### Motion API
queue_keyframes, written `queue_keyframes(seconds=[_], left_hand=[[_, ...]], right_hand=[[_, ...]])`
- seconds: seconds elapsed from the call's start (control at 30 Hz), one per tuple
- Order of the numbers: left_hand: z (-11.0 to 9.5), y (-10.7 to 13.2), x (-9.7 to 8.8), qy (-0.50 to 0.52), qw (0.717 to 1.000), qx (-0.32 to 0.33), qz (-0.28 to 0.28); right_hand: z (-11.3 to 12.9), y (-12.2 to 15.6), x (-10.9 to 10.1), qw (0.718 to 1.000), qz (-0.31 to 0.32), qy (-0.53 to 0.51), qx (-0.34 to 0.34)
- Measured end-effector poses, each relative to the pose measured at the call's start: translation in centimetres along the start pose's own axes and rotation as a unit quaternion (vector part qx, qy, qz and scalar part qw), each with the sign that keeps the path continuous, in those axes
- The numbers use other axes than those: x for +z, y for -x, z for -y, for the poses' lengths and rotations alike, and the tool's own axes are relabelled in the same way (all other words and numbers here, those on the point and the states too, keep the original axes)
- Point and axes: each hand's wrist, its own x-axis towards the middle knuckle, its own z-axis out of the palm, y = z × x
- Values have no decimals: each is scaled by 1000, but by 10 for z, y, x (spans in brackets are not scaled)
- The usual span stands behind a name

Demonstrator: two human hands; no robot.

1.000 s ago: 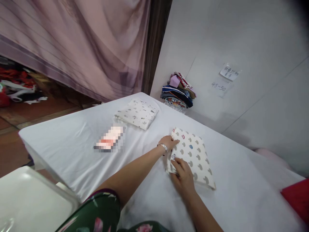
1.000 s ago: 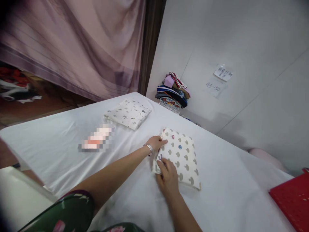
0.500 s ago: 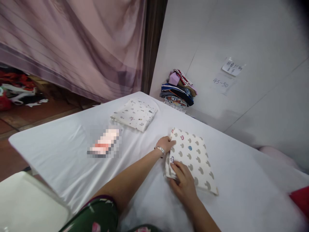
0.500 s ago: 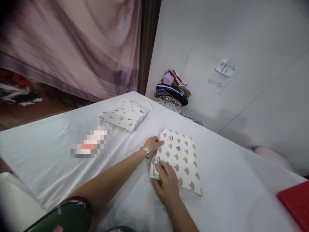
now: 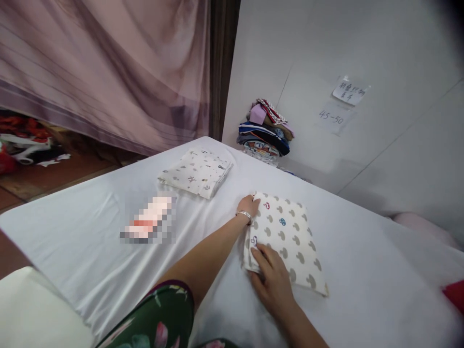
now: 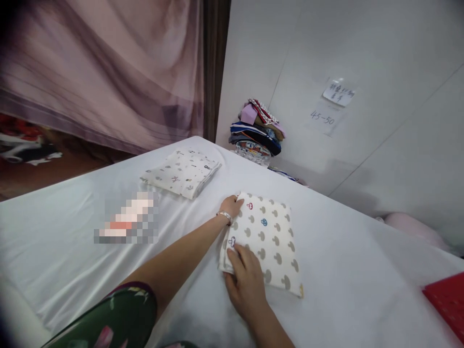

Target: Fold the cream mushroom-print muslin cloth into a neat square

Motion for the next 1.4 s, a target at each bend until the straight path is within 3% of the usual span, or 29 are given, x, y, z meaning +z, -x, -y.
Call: queue_keyframes(seconds=[0.2, 0.27, 0.33, 0.4, 0.47, 0.57, 0.8, 1.0, 1.1, 1.2, 1.23, 1.3, 1.4], left_hand=[[-8, 4, -12, 8, 1000, 4, 9], [-19, 15, -14, -8, 996, 70, -51], [-29, 28, -10, -43, 975, 190, -106], [-32, 39, -1, -95, 946, 296, -91], [-29, 45, 10, -150, 932, 329, -23], [-18, 41, 22, -202, 933, 295, 49], [-11, 32, 24, -228, 927, 292, 54], [-13, 33, 23, -249, 921, 293, 55], [-14, 33, 23, -256, 919, 296, 56], [-14, 33, 23, -259, 916, 301, 53], [-14, 33, 23, -258, 916, 302, 52], [-14, 33, 23, -254, 917, 302, 53], [-14, 35, 21, -237, 923, 297, 57]], right_hand=[[4, 0, -1, 999, 40, 24, -16], [6, 0, -3, 998, 54, 30, -18], [8, -1, -3, 997, 62, 35, -17], [9, -1, -3, 997, 70, 40, -13], [9, 0, -2, 996, 78, 48, -8], [9, 1, -1, 995, 86, 59, -7], [14, 0, -2, 995, 91, 32, 22], [13, -1, -27, 984, 52, -155, 69], [-9, -2, -53, 970, -35, -192, 145], [-46, 3, -71, 973, -115, -79, 184], [-58, 8, -72, 973, -111, -25, 200], [-80, 19, -67, 961, -44, 55, 266], [-99, 37, -51, 942, 17, 26, 335]])
